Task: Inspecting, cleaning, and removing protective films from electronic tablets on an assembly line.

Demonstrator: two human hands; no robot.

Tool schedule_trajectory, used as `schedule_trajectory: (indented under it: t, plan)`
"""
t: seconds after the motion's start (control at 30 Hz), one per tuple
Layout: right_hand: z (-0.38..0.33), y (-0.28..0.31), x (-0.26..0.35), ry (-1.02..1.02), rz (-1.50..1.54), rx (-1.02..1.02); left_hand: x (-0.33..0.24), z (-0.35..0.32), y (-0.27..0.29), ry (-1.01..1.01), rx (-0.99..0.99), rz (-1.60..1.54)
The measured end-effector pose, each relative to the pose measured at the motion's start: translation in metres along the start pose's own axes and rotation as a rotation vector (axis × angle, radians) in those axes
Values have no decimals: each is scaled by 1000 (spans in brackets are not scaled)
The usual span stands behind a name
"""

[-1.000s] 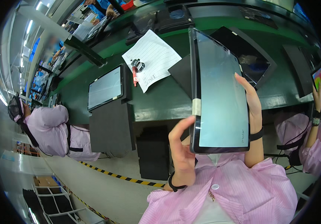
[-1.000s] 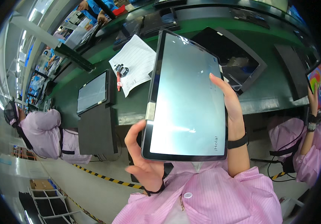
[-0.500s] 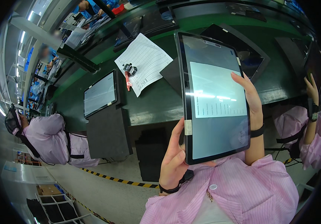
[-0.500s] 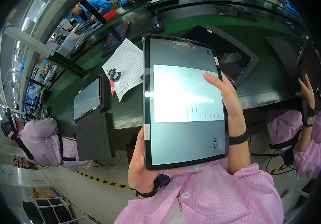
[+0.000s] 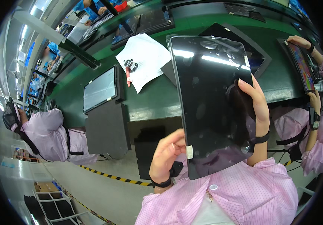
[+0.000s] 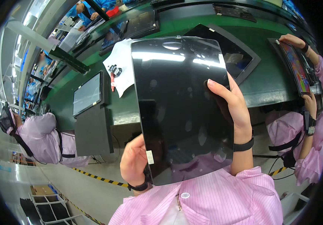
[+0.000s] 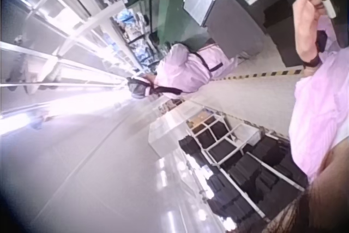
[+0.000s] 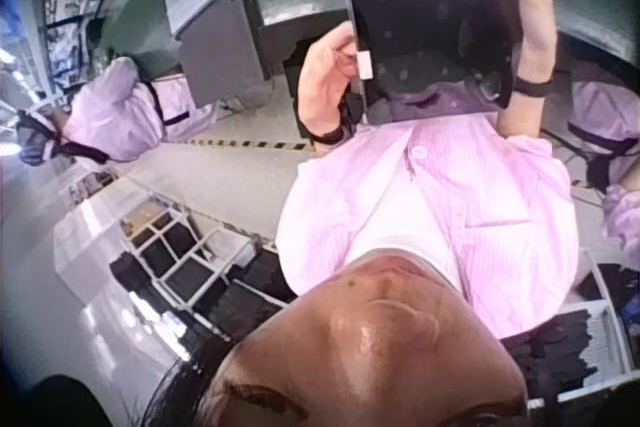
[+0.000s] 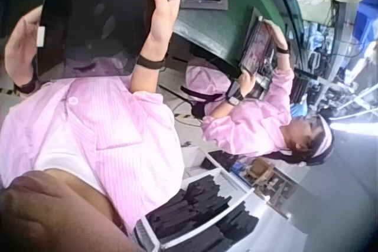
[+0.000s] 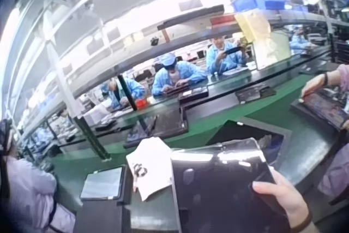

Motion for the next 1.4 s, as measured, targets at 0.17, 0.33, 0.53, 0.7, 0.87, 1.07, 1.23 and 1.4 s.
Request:
schedule_trajectory:
  t: [0.17,0.33,0.53,0.7,0.87,1.07,1.23,1.4]
  plan:
    - [-15,-4,-6,54,-63,-2,-33,24,-6,-212,-160,239]
    - [-41,-4,-14,184,-221,-6,-78,36,-15,-520,-321,407]
    - [-58,-16,-1,249,-282,-39,-84,27,-33,-848,-321,626]
    - [-58,-31,10,321,-338,-198,-67,10,-76,-958,-37,516]
    - [-29,-25,-2,259,481,327,-23,38,-129,-453,315,402]
    - [-15,-29,12,375,712,772,26,63,-83,-353,-23,360]
    - [-30,-19,37,394,741,747,28,50,-72,-384,-90,311]
    - [-30,-34,35,395,854,797,28,34,-60,-444,-163,288]
Point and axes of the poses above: each hand's wrist, its own z-axis towards the middle knuckle, its own y-axis out of the back of the hand, x = y × z, the point moved 4 cm from there along z, towards the middle knuckle, and after that the axes turned 14 degrees about -z, right-handed, at the moved point
